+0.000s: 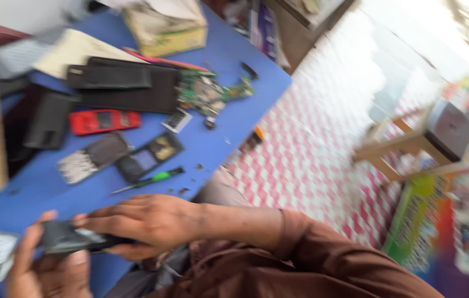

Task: The person disassembles a black feature phone using a screwdriver, removes the back cover and battery, and then reassembles it. The person also handles a silver feature phone, removing its back cover and battery before reassembling it.

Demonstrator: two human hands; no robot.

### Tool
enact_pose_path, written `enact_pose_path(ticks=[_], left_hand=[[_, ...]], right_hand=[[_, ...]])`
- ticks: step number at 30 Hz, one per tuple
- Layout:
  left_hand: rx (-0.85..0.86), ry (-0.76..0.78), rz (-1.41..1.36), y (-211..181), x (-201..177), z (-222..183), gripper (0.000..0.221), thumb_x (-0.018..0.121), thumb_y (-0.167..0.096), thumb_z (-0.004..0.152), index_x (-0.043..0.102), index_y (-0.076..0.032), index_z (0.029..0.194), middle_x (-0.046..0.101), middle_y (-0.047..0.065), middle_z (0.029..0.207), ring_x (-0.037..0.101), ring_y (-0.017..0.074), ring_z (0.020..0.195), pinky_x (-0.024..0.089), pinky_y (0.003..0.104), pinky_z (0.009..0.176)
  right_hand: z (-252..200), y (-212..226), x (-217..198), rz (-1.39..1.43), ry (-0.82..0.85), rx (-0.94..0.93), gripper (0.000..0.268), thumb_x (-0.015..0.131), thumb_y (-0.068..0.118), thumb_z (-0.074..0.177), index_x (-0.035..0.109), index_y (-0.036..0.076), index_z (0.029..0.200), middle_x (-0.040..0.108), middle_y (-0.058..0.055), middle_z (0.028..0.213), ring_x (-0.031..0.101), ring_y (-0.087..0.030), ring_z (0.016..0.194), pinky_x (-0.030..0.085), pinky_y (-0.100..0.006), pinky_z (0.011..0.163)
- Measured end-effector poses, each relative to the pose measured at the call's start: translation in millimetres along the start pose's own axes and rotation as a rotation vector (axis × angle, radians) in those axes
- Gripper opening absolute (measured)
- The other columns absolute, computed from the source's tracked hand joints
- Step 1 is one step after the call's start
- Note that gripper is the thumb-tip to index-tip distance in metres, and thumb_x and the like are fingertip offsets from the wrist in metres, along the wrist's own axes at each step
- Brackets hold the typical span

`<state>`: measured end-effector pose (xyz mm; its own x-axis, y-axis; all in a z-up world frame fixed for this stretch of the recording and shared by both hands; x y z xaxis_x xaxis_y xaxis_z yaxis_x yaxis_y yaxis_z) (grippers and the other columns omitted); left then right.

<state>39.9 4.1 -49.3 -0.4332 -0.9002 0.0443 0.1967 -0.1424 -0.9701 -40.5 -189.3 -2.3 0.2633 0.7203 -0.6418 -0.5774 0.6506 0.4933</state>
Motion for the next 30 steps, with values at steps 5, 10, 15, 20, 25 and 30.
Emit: enact_pose_path(ticks=[5, 10, 15, 20, 25, 30], left_hand=[[0.378, -0.002, 0.423, 53, -26, 28, 0.062, 0.054, -0.008, 0.099, 0.026, 0.007, 0.152, 0.048, 0.032, 0.140, 0.061, 0.0375, 0.127, 0.054, 0.048, 0.114], [0.672, 0.200, 0.693, 64, -44, 30, 0.062, 0.047, -0.015, 0.098, 0.016, 0.010, 0.145, 0.040, 0.034, 0.139, 0.060, 0.0430, 0.126, 0.056, 0.054, 0.110], [0.667, 0.219, 0.697, 71, -47, 33, 0.065, 0.044, -0.021, 0.098, 0.012, 0.011, 0.144, 0.036, 0.037, 0.141, 0.059, 0.0457, 0.126, 0.058, 0.056, 0.106], [0.558, 0.087, 0.466, 47, -24, 19, 0.061, 0.047, -0.017, 0.105, 0.018, 0.006, 0.154, 0.037, 0.036, 0.152, 0.058, 0.0440, 0.128, 0.056, 0.052, 0.109], [0.482, -0.083, 0.163, -10, 14, -4, 0.048, 0.064, -0.027, 0.111, 0.051, 0.003, 0.147, 0.055, 0.031, 0.141, 0.065, 0.0400, 0.121, 0.059, 0.047, 0.105], [0.541, -0.049, 0.416, -56, 21, -7, 0.036, 0.059, -0.019, 0.114, 0.055, -0.001, 0.146, 0.059, 0.024, 0.150, 0.070, 0.0353, 0.125, 0.059, 0.041, 0.107]], right_hand=[[6, -3, 6, 0.027, -0.006, 0.001, 0.059, 0.070, 0.026, 0.103, 0.044, 0.008, 0.152, 0.062, -0.007, 0.137, 0.069, -0.021, 0.113, 0.060, -0.032, 0.098], [12, -2, 10, 0.024, -0.036, -0.054, 0.053, 0.061, 0.024, 0.108, 0.038, 0.010, 0.153, 0.058, -0.005, 0.142, 0.066, -0.018, 0.121, 0.057, -0.028, 0.105], [17, -6, 13, -0.005, -0.013, -0.058, 0.052, 0.062, 0.023, 0.109, 0.042, 0.009, 0.156, 0.060, -0.007, 0.137, 0.068, -0.020, 0.120, 0.059, -0.030, 0.107], [18, 1, 3, -0.020, -0.023, -0.069, 0.050, 0.063, 0.024, 0.109, 0.042, 0.008, 0.152, 0.060, -0.008, 0.138, 0.067, -0.022, 0.121, 0.058, -0.031, 0.104], [16, -2, 14, -0.137, 0.001, -0.079, 0.056, 0.074, 0.023, 0.094, 0.050, 0.008, 0.143, 0.062, -0.010, 0.141, 0.067, -0.027, 0.126, 0.058, -0.037, 0.102], [13, -7, 24, -0.127, 0.031, -0.064, 0.066, 0.081, 0.015, 0.084, 0.050, 0.001, 0.141, 0.059, -0.019, 0.142, 0.062, -0.035, 0.128, 0.055, -0.045, 0.105]])
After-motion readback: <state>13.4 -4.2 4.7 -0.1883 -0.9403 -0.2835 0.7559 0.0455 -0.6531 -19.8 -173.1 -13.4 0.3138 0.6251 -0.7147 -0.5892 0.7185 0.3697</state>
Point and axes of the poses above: each hand's wrist, its own z-axis towards the middle knuckle, its own x-axis out of the palm, y = z × x, the point moved 3 cm from there along z, towards the middle knuckle
